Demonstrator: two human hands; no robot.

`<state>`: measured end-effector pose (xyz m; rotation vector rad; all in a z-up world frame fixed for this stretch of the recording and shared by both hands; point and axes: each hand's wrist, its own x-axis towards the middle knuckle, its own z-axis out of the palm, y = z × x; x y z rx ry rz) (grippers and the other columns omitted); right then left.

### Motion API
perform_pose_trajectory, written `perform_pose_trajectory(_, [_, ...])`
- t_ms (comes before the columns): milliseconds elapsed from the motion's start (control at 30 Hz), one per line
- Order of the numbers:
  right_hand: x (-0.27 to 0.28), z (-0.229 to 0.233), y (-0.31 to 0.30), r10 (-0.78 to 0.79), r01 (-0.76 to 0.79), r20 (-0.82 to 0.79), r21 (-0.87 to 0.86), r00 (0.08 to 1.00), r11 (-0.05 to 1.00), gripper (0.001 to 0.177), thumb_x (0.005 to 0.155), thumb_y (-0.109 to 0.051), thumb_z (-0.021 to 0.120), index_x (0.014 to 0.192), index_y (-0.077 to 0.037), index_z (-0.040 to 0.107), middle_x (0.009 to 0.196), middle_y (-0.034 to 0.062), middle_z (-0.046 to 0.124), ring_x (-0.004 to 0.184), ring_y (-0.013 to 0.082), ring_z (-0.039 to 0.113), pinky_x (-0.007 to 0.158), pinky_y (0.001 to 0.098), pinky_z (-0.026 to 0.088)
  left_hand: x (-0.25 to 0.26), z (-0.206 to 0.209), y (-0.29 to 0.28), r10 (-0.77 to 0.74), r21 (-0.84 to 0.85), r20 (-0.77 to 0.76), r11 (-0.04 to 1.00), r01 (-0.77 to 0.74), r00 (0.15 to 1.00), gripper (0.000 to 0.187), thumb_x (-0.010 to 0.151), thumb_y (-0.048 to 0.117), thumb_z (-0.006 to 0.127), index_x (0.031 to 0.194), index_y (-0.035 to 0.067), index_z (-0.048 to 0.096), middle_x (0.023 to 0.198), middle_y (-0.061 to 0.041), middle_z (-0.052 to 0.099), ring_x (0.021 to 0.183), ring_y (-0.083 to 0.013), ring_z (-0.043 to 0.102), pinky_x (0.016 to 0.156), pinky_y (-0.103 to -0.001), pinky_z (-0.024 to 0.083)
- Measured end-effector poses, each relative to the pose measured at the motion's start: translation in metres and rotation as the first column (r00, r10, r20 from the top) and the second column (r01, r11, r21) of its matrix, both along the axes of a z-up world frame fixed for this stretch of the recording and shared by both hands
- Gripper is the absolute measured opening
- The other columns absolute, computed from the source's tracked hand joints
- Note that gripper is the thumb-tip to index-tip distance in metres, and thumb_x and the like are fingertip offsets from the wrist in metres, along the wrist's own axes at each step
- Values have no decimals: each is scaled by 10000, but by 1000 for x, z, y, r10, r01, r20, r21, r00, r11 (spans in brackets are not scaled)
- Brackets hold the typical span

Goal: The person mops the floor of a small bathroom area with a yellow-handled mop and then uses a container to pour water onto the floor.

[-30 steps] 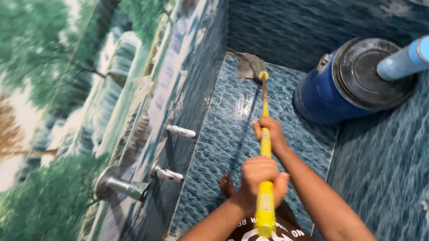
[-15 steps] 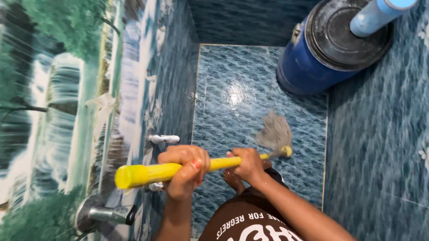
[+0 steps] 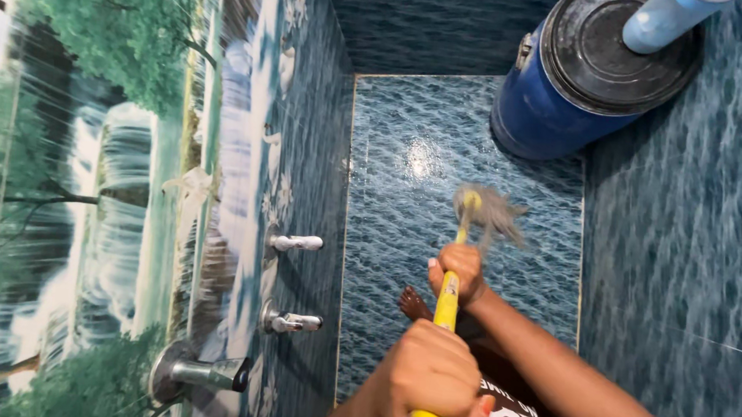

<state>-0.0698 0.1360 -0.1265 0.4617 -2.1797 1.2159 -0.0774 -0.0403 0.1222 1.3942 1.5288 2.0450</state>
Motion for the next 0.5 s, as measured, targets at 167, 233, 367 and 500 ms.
perform_pose_trajectory(167, [-44, -7, 11, 74, -72, 110, -20, 991, 997, 321, 785, -3, 663, 591, -58, 413, 564, 110, 410, 487, 314, 454, 496, 430, 358, 24, -11, 27, 181, -144, -156, 968, -204, 971, 329, 768, 5, 731, 667, 82, 427, 622, -57, 472, 566, -257, 515, 577, -374, 366])
perform_pose_trajectory(233, [-57, -16, 10, 94, -93, 138, -19, 986, 996, 315, 797, -11, 674, 611, -49, 423, 594, 125, 424, 546, 337, 470, 554, 439, 390, 27, -21, 38, 205, -198, -194, 950, -243, 959, 300, 754, 29, 737, 669, 85, 455, 609, -60, 467, 562, -253, 515, 581, -382, 363])
perform_pose_trajectory(367, [-64, -28, -6, 145, -137, 235, -48, 961, 989, 291, 790, -38, 694, 616, -51, 461, 625, 134, 477, 598, 351, 500, 591, 442, 427, 29, -33, 40, 248, -214, -264, 927, -307, 932, 270, 714, 15, 736, 661, 81, 479, 639, -66, 467, 603, -266, 530, 572, -387, 370])
perform_pose_trajectory(500, [-69, -26, -30, 232, -230, 288, -42, 929, 972, 323, 820, -86, 700, 618, -47, 452, 617, 132, 480, 600, 359, 508, 613, 464, 445, 20, -31, 16, 417, -160, -196, 879, -449, 887, 341, 734, -48, 743, 612, 85, 454, 583, -58, 456, 502, -245, 500, 540, -374, 381])
